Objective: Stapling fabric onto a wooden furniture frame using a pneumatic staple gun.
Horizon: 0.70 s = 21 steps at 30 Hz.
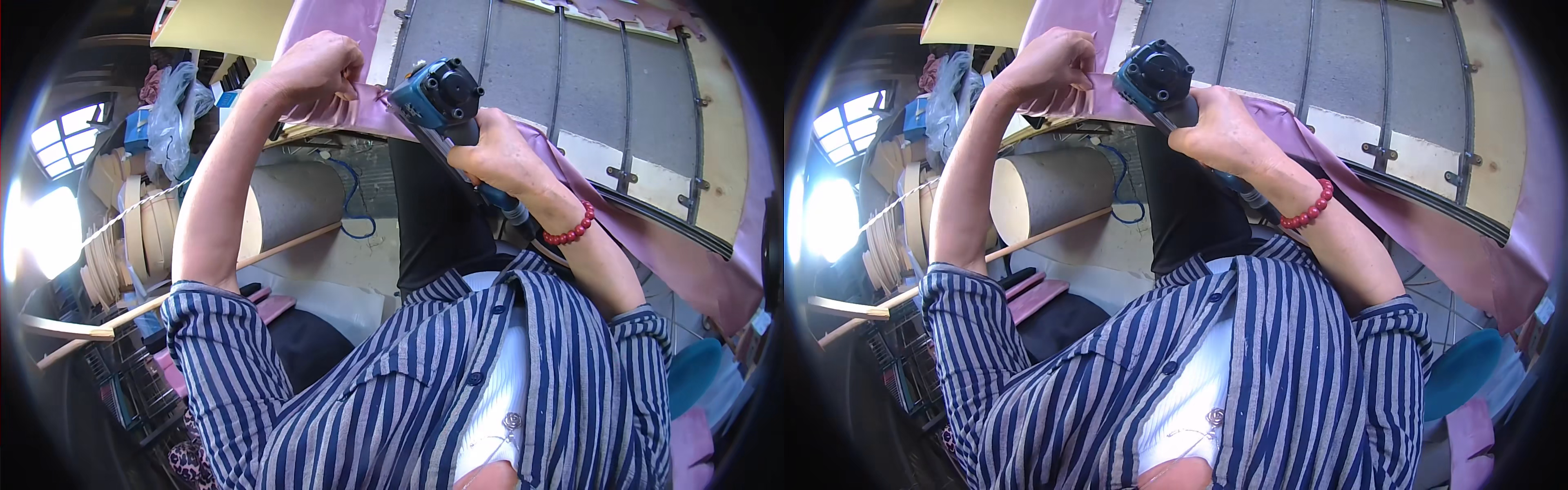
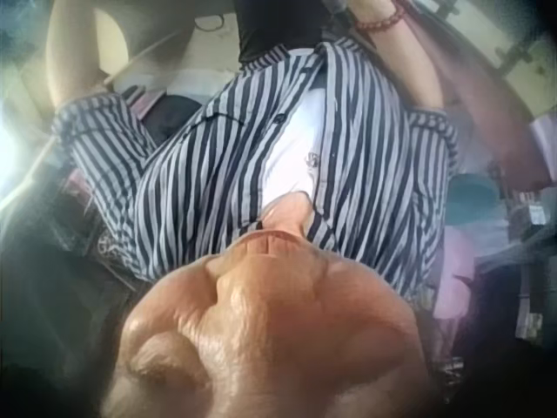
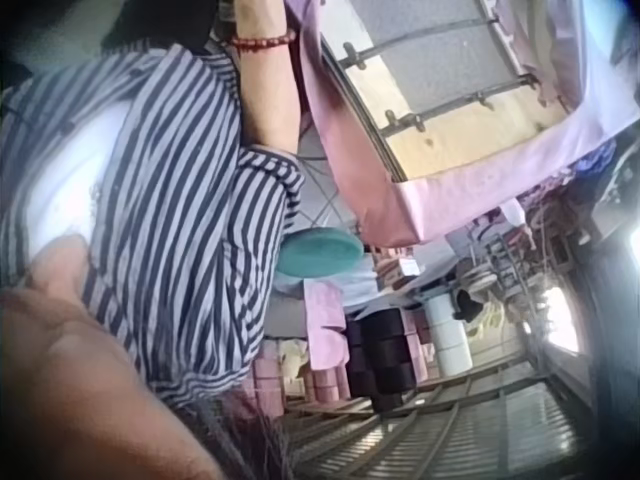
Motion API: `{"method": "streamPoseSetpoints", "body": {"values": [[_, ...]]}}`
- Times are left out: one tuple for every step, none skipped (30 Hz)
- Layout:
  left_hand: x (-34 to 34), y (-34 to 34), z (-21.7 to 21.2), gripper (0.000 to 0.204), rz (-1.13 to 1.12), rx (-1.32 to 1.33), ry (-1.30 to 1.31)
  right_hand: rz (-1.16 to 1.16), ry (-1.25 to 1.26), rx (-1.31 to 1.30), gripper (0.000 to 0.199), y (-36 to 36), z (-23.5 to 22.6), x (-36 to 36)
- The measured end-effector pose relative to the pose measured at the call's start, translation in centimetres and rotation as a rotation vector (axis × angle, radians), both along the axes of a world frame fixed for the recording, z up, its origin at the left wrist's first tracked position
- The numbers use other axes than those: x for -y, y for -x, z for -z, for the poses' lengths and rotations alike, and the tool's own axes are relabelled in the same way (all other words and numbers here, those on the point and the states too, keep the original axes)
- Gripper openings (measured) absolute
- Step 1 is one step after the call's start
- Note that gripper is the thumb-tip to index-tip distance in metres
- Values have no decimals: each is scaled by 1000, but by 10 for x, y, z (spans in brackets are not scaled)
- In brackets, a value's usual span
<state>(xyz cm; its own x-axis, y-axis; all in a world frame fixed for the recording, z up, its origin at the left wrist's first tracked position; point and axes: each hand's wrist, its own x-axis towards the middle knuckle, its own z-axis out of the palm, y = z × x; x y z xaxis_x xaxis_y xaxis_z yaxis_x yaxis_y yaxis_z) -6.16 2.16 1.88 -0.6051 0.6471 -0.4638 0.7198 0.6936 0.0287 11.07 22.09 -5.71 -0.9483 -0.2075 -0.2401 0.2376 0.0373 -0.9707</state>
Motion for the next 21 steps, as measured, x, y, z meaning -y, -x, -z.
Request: {"method": "streamPoseSetpoints", "body": {"values": [[1,-2,3,20,-1,-1,1,-14,-8,6,16,0,-2,0],[1,-6,7,19,43,-108,-25,-16,-7,5,16,0,-2,0],[1,-10,9,18,88,-214,-51,-19,-8,10,16,1,-1,0],[1,-13,12,17,101,-268,-98,-24,-9,15,16,1,-1,1],[4,-13,15,17,99,-267,-95,-26,-7,17,16,3,0,1],[6,-12,18,16,73,-267,-167,-25,1,6,16,4,1,1],[8,-12,20,16,47,-267,-240,-23,10,-4,16,5,2,2],[10,-12,22,16,44,-265,-238,-26,11,-2,16,7,4,3],[11,-12,23,15,7,-239,-276,-26,9,-3,16,10,6,5],[12,-12,24,13,-31,-213,-314,-27,7,-4,16,12,8,6],[14,-12,26,13,-34,-212,-313,-31,7,-3,16,15,9,8],[14,-11,26,12,-19,-215,-332,-34,23,-9,16,17,10,9],[14,-10,27,10,-4,-219,-350,-38,39,-16,15,19,11,9],[13,-9,27,10,-7,-218,-351,-41,39,-14,15,21,12,10],[12,-7,26,8,-13,-235,-303,-52,50,-23,15,23,13,11],[12,-5,26,5,-18,-252,-255,-63,62,-32,15,25,13,12],[12,-4,27,5,-20,-251,-255,-65,62,-31,15,27,13,13],[15,-3,29,5,-28,-234,-298,-64,63,-45,15,28,11,15],[17,-3,31,5,-37,-217,-341,-62,64,-60,14,29,9,17],[19,-2,33,5,-38,-217,-343,-64,62,-60,14,30,8,19],[19,-1,35,5,-26,-215,-356,-52,55,-61,14,31,7,19]]}}
